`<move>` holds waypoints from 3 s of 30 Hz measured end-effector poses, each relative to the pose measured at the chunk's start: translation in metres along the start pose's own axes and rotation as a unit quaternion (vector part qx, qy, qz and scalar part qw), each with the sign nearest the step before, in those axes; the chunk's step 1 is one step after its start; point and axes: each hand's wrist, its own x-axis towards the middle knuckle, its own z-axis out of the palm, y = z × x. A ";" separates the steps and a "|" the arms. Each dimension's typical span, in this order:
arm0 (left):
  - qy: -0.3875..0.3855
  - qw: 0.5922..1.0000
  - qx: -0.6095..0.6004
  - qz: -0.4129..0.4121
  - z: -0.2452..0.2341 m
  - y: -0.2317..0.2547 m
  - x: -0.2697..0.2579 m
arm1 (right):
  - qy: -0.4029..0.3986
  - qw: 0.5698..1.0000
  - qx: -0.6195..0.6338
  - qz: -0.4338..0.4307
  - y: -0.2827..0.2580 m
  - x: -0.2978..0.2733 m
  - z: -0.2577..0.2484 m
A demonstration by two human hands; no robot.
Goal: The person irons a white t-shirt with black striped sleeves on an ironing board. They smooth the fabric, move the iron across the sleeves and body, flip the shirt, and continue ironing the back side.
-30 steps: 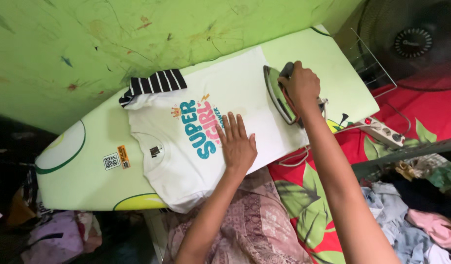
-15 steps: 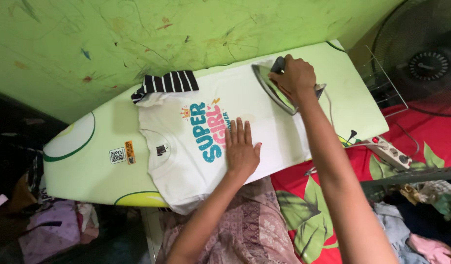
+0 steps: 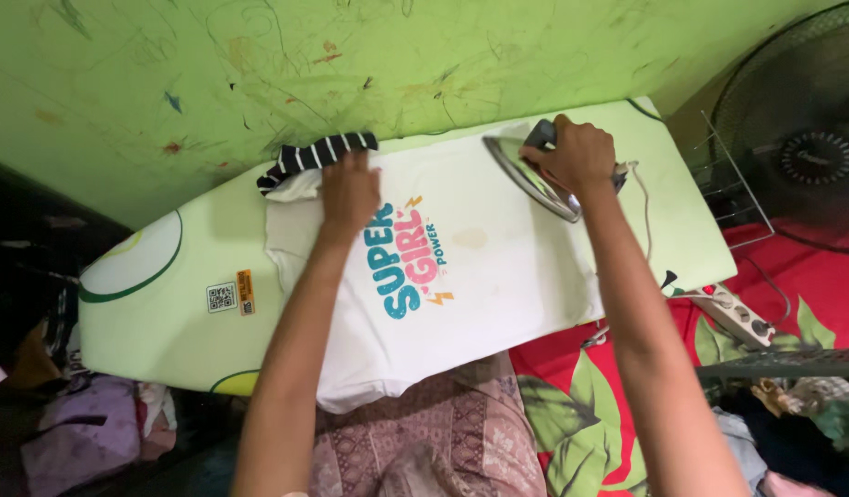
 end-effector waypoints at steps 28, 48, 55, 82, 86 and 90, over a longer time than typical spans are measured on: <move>0.192 0.978 0.018 -0.074 -0.129 -0.062 -0.018 | 0.049 0.938 0.050 -0.339 -0.131 0.023 0.009; 0.037 0.966 -0.070 -0.248 -0.049 -0.142 0.000 | 0.068 0.950 0.071 -0.296 -0.221 0.000 0.000; -0.062 0.968 0.068 -0.234 -0.046 -0.134 -0.048 | 0.126 0.907 0.086 -0.392 -0.236 -0.002 0.001; 0.004 0.954 -0.129 -0.272 -0.094 -0.098 -0.100 | 0.070 0.950 0.066 -0.298 -0.294 -0.010 0.000; -0.007 0.954 -0.075 -0.291 -0.085 -0.101 -0.098 | 0.083 0.940 0.088 -0.320 -0.328 -0.017 0.005; -0.034 0.946 -0.057 -0.319 -0.094 -0.091 -0.101 | 0.063 0.949 0.101 -0.293 -0.323 -0.017 -0.003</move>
